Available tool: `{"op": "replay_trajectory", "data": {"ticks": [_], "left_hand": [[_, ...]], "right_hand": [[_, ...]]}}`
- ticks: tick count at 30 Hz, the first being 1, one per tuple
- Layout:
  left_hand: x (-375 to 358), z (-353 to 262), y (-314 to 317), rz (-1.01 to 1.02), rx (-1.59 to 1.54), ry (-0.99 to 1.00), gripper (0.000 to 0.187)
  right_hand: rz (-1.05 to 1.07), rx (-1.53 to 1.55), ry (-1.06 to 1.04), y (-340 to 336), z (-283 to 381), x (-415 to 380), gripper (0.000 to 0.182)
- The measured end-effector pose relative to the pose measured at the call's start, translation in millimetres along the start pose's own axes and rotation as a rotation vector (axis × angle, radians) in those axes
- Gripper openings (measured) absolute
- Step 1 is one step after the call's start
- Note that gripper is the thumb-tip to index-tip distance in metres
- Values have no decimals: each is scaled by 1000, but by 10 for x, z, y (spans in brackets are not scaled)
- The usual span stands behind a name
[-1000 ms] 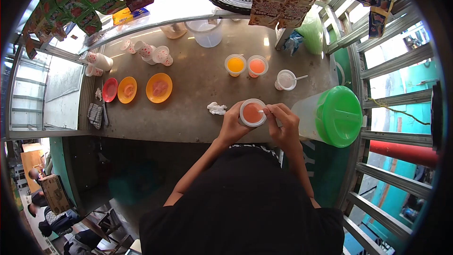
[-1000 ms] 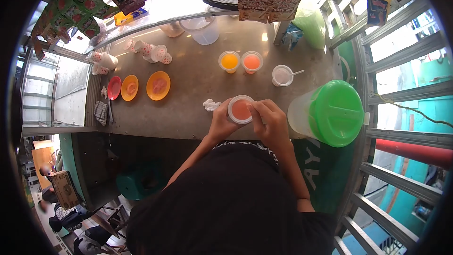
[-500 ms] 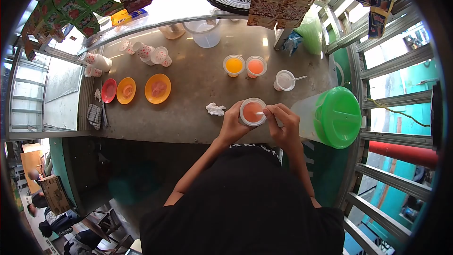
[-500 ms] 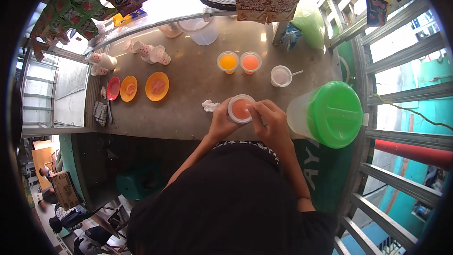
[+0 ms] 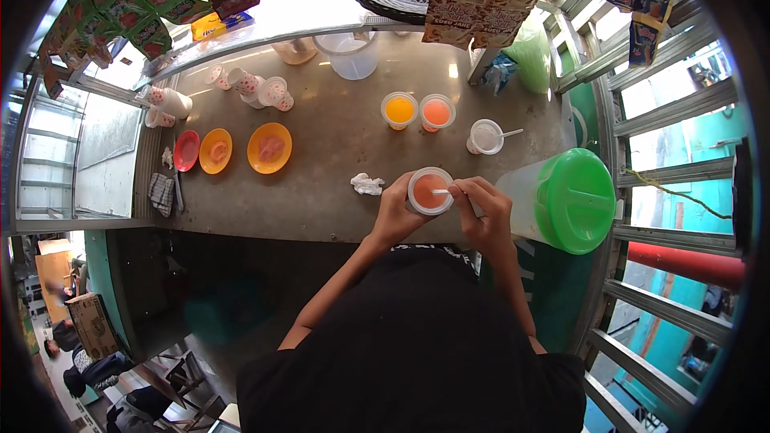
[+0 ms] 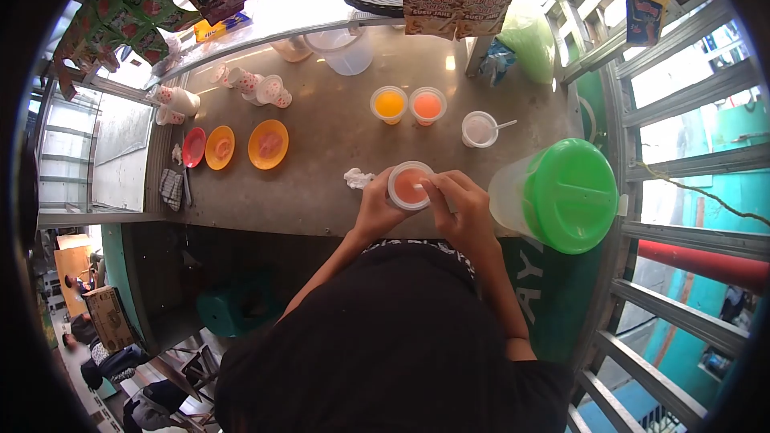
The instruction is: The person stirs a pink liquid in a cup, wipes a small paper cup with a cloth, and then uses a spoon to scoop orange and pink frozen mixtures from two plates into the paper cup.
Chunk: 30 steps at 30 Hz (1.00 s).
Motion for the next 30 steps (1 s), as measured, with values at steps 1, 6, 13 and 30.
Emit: {"op": "replay_trajectory", "data": {"ticks": [1,6,13,30], "left_hand": [[-7,-9,-6,-4,27,3,51],[-37,-13,-30,-9,10,-6,50],[-48,-9,-42,3,28,-3,51],[-8,-7,-12,8,16,-2,51]], "right_hand": [[-24,4,-39,7,2,1,7],[-6,-23,-26,30,21,1,9],[44,52,-52,67,-5,-5,8],[3,-18,-19,7,-23,11,7]]}}
Point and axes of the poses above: each hand's wrist, its own x-axis towards the middle knuckle, its own y-axis out of the palm, z = x × y, the point moved 4 cm from there along x, towards the middle knuckle, and after that the axes turned 9 degrees about z, right-handed, at the moved point
